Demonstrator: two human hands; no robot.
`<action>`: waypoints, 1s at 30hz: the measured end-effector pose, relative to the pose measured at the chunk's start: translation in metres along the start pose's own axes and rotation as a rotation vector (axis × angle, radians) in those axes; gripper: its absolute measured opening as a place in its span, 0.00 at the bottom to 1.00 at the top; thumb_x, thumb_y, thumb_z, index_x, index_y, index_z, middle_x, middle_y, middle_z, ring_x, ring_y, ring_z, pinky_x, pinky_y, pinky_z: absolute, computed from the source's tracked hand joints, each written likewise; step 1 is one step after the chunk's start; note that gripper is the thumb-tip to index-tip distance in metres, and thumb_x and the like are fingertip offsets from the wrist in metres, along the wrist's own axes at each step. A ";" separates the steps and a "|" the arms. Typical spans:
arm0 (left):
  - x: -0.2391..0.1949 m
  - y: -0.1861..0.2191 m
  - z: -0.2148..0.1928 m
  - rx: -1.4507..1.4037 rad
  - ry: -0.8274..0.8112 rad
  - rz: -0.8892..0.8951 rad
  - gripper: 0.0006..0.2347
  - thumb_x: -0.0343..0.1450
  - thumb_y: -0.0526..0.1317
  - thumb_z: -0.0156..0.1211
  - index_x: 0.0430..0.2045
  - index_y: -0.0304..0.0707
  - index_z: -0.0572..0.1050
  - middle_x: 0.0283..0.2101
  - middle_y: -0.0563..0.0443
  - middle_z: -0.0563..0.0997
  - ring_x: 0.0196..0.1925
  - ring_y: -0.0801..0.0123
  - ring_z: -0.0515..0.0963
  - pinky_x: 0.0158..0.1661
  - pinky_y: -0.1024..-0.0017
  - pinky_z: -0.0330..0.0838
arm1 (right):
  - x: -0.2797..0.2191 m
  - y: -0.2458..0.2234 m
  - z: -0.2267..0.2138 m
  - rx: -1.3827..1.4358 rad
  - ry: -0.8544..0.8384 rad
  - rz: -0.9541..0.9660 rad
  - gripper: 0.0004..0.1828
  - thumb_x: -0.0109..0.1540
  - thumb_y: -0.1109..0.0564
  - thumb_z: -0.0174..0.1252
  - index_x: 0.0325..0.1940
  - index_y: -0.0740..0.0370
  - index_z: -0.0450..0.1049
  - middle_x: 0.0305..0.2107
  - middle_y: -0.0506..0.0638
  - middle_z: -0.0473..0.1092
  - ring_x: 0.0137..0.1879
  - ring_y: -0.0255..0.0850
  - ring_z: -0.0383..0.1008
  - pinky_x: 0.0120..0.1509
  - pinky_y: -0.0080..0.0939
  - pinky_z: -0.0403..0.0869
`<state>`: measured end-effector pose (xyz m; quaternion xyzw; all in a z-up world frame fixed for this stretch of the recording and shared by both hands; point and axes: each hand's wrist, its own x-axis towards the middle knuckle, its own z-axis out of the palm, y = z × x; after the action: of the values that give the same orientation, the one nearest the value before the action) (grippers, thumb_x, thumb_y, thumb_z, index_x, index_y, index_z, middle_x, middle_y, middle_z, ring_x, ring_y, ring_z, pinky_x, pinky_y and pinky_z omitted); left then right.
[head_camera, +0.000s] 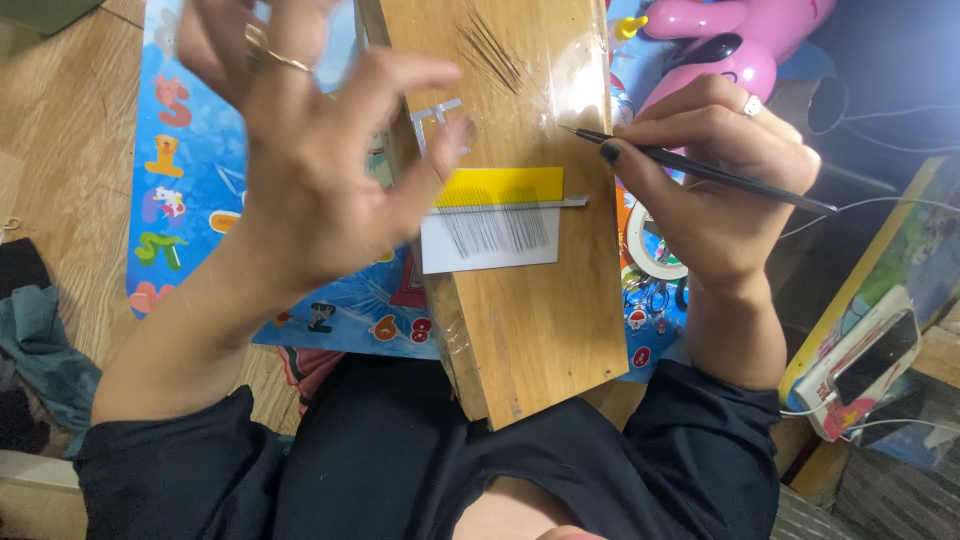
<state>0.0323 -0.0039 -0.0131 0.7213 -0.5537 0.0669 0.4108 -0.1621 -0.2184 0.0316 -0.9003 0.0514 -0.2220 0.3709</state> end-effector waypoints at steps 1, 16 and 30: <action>-0.003 -0.002 0.004 0.058 -0.068 -0.011 0.10 0.81 0.49 0.77 0.48 0.48 0.86 0.65 0.37 0.62 0.68 0.38 0.50 0.62 0.39 0.42 | 0.001 0.000 0.002 -0.019 0.006 0.030 0.09 0.66 0.79 0.72 0.39 0.81 0.77 0.35 0.67 0.75 0.41 0.52 0.75 0.46 0.43 0.73; 0.004 0.015 0.007 0.223 -0.300 0.281 0.21 0.87 0.57 0.63 0.60 0.37 0.82 0.76 0.28 0.66 0.76 0.44 0.51 0.74 0.48 0.37 | -0.008 0.016 0.001 0.103 -0.005 0.082 0.08 0.63 0.73 0.71 0.40 0.80 0.77 0.34 0.67 0.74 0.40 0.53 0.74 0.48 0.46 0.72; 0.008 0.012 0.005 0.191 -0.394 0.303 0.29 0.91 0.67 0.55 0.64 0.39 0.86 0.80 0.36 0.56 0.79 0.49 0.45 0.75 0.45 0.37 | -0.005 0.013 0.004 0.113 -0.002 0.001 0.07 0.62 0.73 0.70 0.37 0.81 0.76 0.31 0.68 0.74 0.37 0.53 0.76 0.44 0.45 0.73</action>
<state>0.0233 -0.0139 -0.0063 0.6645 -0.7160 0.0378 0.2105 -0.1637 -0.2234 0.0183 -0.8781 0.0389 -0.2237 0.4212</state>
